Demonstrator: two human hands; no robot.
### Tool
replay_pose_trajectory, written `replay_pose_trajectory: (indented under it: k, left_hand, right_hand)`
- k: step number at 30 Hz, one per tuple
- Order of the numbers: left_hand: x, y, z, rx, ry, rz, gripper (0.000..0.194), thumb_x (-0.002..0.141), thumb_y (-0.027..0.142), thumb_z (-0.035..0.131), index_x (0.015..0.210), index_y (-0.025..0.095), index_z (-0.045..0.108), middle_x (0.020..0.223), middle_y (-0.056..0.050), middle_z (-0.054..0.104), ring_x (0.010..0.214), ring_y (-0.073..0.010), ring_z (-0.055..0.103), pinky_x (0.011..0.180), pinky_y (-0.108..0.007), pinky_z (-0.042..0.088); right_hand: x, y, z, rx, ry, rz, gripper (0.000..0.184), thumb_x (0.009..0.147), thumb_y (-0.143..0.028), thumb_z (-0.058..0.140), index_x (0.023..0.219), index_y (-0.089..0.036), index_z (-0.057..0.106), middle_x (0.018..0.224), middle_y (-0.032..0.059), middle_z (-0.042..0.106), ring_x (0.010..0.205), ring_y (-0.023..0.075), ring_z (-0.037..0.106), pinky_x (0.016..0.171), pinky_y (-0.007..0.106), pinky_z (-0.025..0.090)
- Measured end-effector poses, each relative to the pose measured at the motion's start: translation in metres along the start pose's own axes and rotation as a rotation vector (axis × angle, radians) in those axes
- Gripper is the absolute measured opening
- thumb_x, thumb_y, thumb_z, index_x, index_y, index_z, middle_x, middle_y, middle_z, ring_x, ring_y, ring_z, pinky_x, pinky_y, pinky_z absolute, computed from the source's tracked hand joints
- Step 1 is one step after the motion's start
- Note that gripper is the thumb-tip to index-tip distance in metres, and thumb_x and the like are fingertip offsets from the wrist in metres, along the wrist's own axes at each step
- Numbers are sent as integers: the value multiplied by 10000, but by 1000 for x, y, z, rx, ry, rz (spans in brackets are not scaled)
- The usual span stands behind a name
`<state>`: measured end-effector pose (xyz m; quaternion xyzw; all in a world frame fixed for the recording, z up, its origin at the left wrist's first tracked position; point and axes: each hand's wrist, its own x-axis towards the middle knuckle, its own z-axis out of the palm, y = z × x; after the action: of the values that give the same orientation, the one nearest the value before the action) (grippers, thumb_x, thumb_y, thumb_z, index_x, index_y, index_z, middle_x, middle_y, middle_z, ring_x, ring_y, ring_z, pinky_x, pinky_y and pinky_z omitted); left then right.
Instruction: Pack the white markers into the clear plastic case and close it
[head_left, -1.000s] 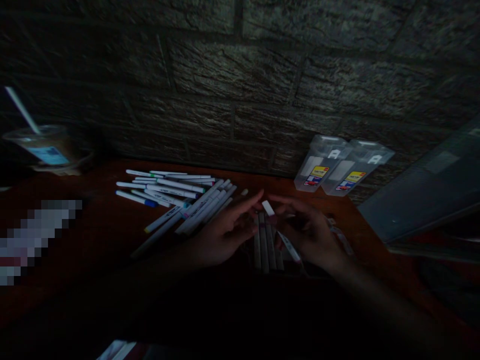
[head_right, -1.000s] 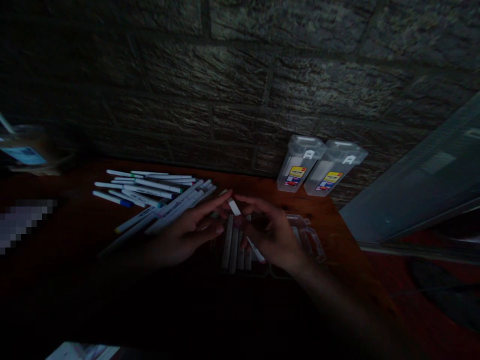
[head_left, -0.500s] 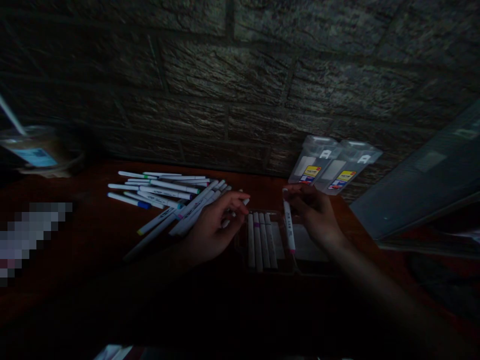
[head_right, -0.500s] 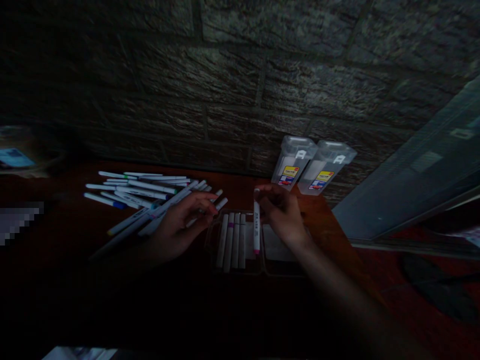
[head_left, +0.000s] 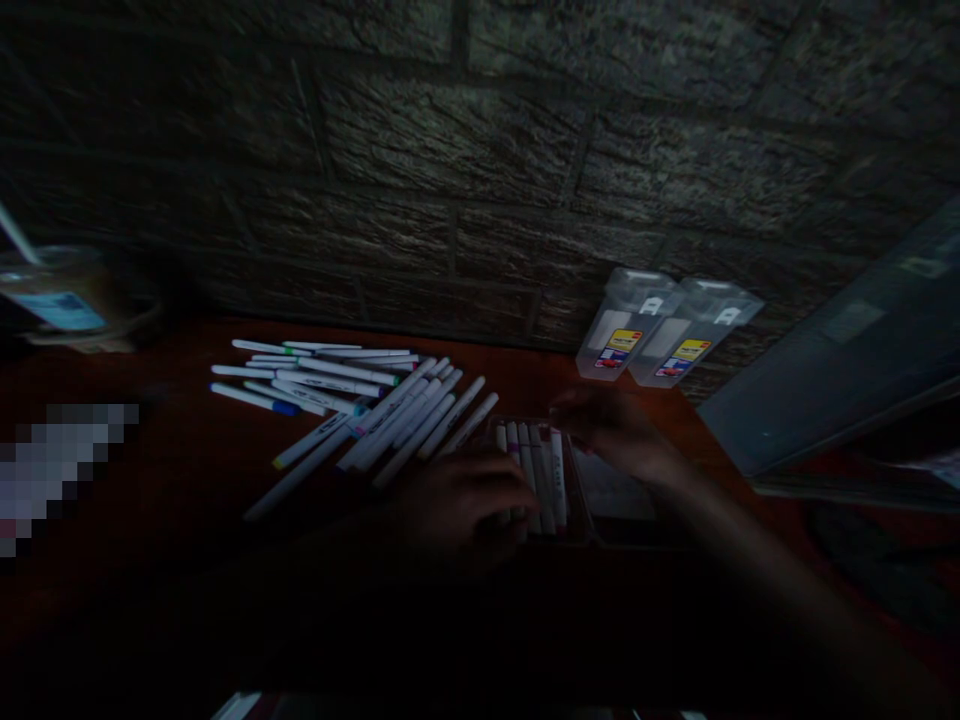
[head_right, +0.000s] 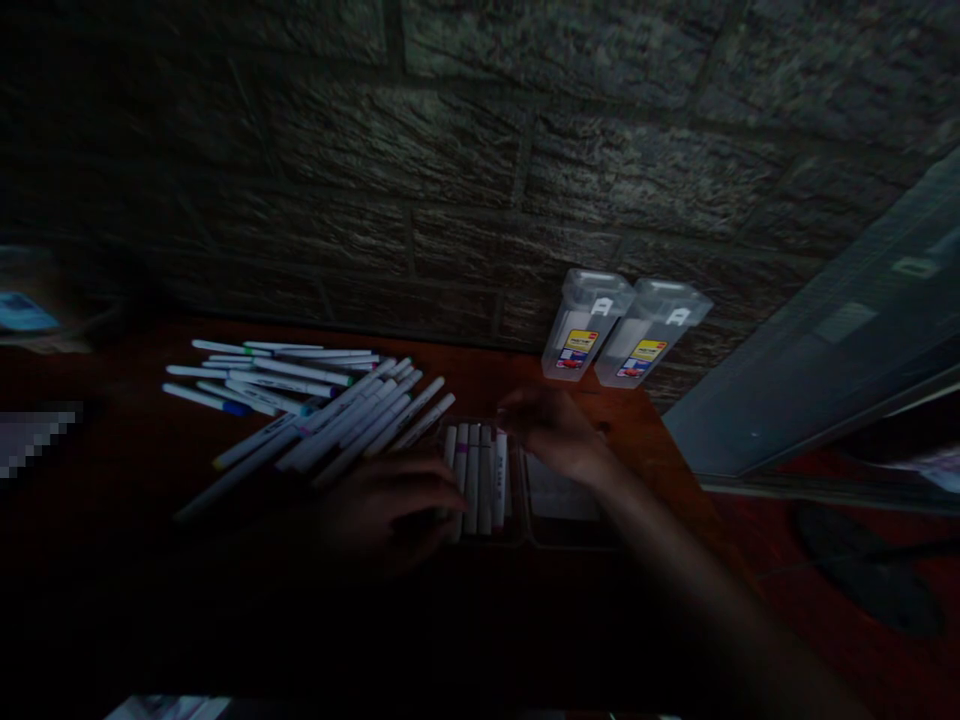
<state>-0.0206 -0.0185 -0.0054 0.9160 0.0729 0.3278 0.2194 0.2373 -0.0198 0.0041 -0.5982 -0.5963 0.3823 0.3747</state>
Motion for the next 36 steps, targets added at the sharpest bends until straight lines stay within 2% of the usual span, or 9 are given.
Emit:
replay_pose_trajectory:
  k: [3, 6, 10, 13, 16, 24, 30, 36]
  left_hand:
    - [-1, 1, 8, 73, -42, 107, 176, 971, 238, 616, 1069, 148, 731, 1033, -64, 739, 930, -196, 654, 820, -320, 523]
    - [0, 3, 15, 195, -92, 152, 229, 998, 317, 622, 1134, 160, 718, 1103, -62, 748, 1006, -231, 637, 917, -378, 501]
    - [4, 6, 23, 318, -167, 163, 256, 1010, 336, 626, 1180, 161, 703, 1192, -70, 745, 1077, -249, 597, 916, -388, 491]
    - [4, 7, 29, 367, -162, 195, 218, 1025, 275, 608, 1177, 153, 704, 1234, -63, 740, 1095, -241, 577, 881, -367, 494]
    - [3, 5, 33, 388, -128, 220, 211, 1049, 216, 559, 1178, 142, 708, 1210, -55, 753, 1056, -227, 573, 846, -349, 486]
    - [3, 4, 35, 392, -109, 231, 230, 1056, 195, 534, 1196, 132, 706, 1191, -37, 758, 1032, -231, 540, 837, -357, 475]
    - [4, 6, 33, 435, -188, 190, 197, 1037, 234, 583, 1164, 207, 731, 1164, -66, 758, 1030, -227, 558, 841, -351, 459]
    - [6, 5, 28, 436, -218, 209, 221, 1056, 279, 550, 1148, 200, 734, 1248, -70, 723, 1081, -228, 574, 909, -357, 463]
  right_hand:
    - [-1, 0, -1, -76, -47, -7, 101, 846, -280, 690, 890, -206, 743, 733, 23, 696, 545, 120, 543, 480, 265, 423]
    - [-1, 2, -2, -207, -79, -56, 100, 870, -247, 681, 867, -214, 776, 826, 43, 768, 711, 172, 678, 619, 282, 517]
    - [0, 6, -3, -273, -90, -72, 125, 896, -251, 690, 944, -217, 800, 917, 54, 810, 831, 214, 739, 716, 313, 558]
    - [-1, 8, -3, -281, -106, -84, 156, 907, -256, 696, 1012, -223, 807, 957, 51, 818, 864, 220, 753, 745, 320, 573]
    - [-2, 7, -3, -363, -93, -76, 163, 906, -247, 698, 1019, -237, 816, 973, 44, 821, 867, 225, 762, 731, 320, 576]
    - [-5, -1, -3, -486, -74, -84, 142, 892, -269, 713, 986, -223, 808, 968, 61, 811, 840, 220, 747, 692, 319, 553]
    - [-7, -4, -5, -537, -96, -90, 178, 909, -312, 677, 1005, -215, 791, 954, 71, 802, 804, 224, 742, 666, 319, 546]
    - [-2, 2, -5, -534, -99, -60, 242, 888, -378, 650, 1004, -217, 789, 965, 92, 812, 825, 268, 764, 694, 351, 586]
